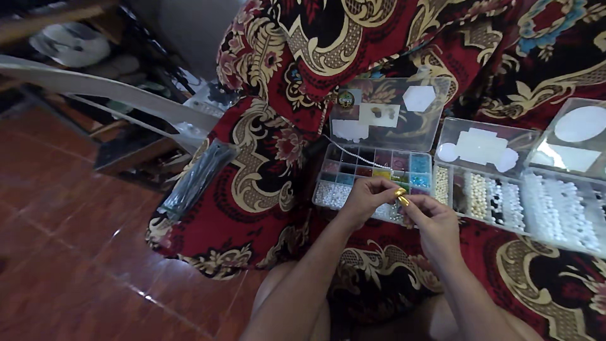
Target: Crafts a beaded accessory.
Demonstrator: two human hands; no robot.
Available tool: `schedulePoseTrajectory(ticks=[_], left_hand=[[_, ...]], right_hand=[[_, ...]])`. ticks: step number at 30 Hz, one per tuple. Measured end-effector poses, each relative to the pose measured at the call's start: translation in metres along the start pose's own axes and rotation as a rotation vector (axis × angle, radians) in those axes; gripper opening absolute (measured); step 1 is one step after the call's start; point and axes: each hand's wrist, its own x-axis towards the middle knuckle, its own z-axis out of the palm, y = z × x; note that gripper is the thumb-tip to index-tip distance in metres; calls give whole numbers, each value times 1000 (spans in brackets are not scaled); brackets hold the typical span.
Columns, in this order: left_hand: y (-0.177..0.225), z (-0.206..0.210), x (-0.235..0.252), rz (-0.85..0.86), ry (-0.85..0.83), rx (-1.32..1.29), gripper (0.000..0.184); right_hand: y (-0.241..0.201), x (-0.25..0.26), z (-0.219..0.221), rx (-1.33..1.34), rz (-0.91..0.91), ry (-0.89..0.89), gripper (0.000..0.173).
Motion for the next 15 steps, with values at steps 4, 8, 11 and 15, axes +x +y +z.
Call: schedulePoseTrajectory(ticks=[4,8,11,15], left_hand=[[0,0,-1,13,-2,6,8],[0,-1,-1,36,-9,29,7],[0,0,0,50,16,54,6],[1,1,1,39,52,46,6]], right_hand=[[0,0,0,6,3,2,10],[0,0,0,19,28,3,10],[-2,0,1,19,35,3,10],[-2,0,1,18,36,-1,11]])
